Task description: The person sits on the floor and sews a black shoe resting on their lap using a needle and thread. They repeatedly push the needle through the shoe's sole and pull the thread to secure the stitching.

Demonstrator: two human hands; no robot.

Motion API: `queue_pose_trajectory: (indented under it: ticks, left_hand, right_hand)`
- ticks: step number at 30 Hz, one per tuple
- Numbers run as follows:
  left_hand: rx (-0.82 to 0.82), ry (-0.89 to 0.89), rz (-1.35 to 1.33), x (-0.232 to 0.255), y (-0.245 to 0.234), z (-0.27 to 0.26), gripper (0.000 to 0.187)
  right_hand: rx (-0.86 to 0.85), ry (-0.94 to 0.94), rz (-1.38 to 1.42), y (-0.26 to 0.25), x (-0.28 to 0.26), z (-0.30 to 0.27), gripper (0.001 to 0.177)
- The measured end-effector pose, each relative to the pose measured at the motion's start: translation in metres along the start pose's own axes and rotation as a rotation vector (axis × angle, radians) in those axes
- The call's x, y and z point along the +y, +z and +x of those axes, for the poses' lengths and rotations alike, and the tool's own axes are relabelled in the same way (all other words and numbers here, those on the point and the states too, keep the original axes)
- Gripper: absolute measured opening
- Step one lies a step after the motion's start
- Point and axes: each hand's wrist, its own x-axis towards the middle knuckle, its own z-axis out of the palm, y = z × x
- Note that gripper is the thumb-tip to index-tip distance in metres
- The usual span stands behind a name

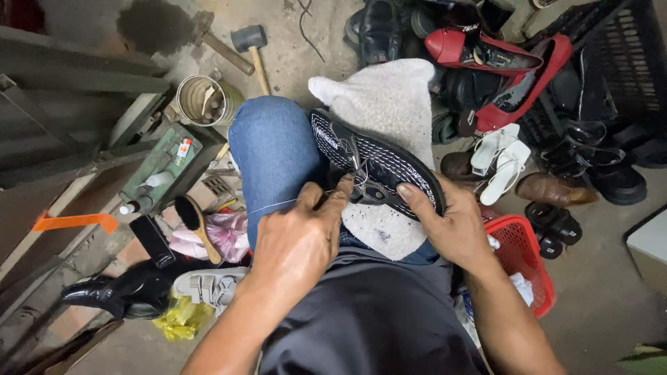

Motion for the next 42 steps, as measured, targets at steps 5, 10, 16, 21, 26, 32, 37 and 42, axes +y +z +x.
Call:
queue_pose_trajectory:
  ticks: [5, 10, 16, 21, 26, 32, 37, 42]
  left_hand:
    - [0.005, 0.003, -0.029, -0.003, -0.001, 0.002, 0.054]
    - [0.036, 0.032, -0.178, -0.005, -0.009, 0.007, 0.049]
    - [0.033, 0.056, -0.298, -0.011, -0.013, 0.01, 0.043]
    - [-0.015, 0.045, -0.281, -0.012, -0.019, 0.013, 0.043]
    - [-0.08, 0.019, -0.253, -0.013, -0.021, 0.014, 0.048]
    - [-0.155, 0.072, -0.243, -0.027, -0.022, 0.017, 0.046]
    - [-0.289, 0.196, -0.295, -0.05, -0.021, 0.029, 0.042]
    - [-0.228, 0.247, -0.327, -0.051, -0.004, 0.037, 0.045]
  right_hand:
    - [-0.015, -0.003, 0.036, -0.002, 0.003, 0.004, 0.028]
    - [-0.019, -0.031, 0.034, -0.004, 0.006, 0.003, 0.026]
    - [-0.024, 0.008, 0.026, -0.004, 0.001, 0.002, 0.026]
    - [-0.031, -0.016, 0.006, -0.004, 0.0, 0.001, 0.025]
    - [-0.032, -0.059, -0.017, -0.003, -0.003, 0.0, 0.026]
    - [-0.085, -0.268, -0.121, 0.002, -0.021, -0.004, 0.033]
    - [-0.036, -0.474, -0.261, 0.016, -0.026, -0.009, 0.039]
    - [-0.008, -0.58, -0.308, 0.022, -0.029, -0.011, 0.035]
